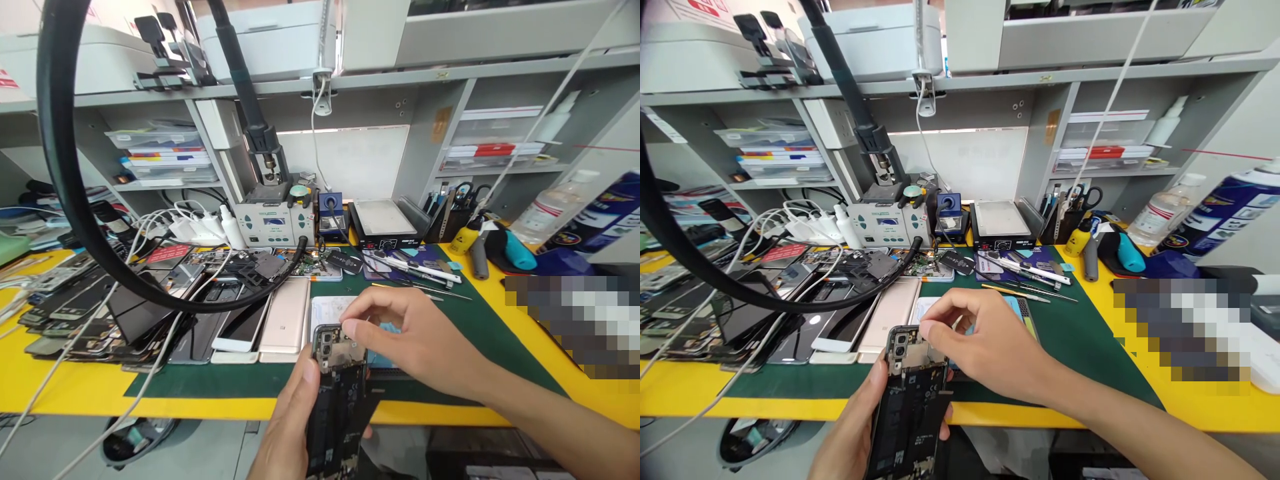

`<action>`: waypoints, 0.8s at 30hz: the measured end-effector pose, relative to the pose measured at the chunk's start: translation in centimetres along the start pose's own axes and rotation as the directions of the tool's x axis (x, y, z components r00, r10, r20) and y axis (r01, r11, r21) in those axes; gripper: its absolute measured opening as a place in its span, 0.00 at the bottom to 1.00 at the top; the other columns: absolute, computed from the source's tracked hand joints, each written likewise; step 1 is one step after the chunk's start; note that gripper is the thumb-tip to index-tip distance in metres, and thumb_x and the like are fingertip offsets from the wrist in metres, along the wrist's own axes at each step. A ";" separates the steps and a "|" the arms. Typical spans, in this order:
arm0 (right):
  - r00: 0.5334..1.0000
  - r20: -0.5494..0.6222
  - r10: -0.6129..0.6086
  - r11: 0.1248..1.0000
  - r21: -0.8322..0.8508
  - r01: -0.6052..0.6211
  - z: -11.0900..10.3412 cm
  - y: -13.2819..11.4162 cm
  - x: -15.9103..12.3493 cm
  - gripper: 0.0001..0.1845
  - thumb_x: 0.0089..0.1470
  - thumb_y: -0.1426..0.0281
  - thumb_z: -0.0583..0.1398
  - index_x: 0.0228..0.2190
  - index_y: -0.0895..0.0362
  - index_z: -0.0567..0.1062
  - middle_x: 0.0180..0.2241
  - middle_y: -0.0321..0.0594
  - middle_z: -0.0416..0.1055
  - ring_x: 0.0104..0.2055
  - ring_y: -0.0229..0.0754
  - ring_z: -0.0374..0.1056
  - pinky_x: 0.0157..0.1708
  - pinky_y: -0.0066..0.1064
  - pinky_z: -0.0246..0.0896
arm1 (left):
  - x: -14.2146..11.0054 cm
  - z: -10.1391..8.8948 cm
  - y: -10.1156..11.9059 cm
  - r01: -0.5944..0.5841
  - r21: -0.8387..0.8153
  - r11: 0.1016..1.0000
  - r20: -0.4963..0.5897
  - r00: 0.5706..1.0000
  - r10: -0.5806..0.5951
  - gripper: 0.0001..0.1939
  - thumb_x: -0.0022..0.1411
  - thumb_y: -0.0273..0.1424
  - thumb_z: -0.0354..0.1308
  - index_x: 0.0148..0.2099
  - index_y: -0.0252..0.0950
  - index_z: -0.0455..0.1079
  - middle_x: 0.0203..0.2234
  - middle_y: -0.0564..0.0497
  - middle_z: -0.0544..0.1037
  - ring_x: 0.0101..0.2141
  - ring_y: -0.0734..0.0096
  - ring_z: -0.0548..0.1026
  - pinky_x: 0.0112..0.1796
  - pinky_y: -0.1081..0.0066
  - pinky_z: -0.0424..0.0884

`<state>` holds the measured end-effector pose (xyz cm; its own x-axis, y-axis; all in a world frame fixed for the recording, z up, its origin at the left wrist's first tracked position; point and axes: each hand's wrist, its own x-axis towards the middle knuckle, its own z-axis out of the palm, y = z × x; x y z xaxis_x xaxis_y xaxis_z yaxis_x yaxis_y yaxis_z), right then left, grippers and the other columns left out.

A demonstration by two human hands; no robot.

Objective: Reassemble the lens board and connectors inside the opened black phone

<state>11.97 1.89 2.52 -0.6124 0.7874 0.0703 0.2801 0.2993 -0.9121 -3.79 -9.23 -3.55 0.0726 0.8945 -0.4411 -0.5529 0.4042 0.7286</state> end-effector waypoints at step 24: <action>0.999 0.046 0.011 0.998 0.055 -0.014 0.1 -0.2 -0.7 0.05 0.60 0.71 0.61 0.30 0.55 0.75 0.32 0.35 0.74 0.33 0.38 0.68 0.35 0.30 0.62 | 0.3 -0.1 -0.5 -0.080 0.080 0.994 0.026 0.997 0.078 0.40 0.63 0.56 0.54 0.67 0.37 0.58 0.32 0.42 0.83 0.27 0.51 0.81 0.32 0.60 0.74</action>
<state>12.30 1.25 2.61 -0.6428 0.7649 0.0414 0.2476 0.2586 -0.9337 -3.62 -9.20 -4.07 0.0506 0.9281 -0.3690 -0.4884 0.3453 0.8014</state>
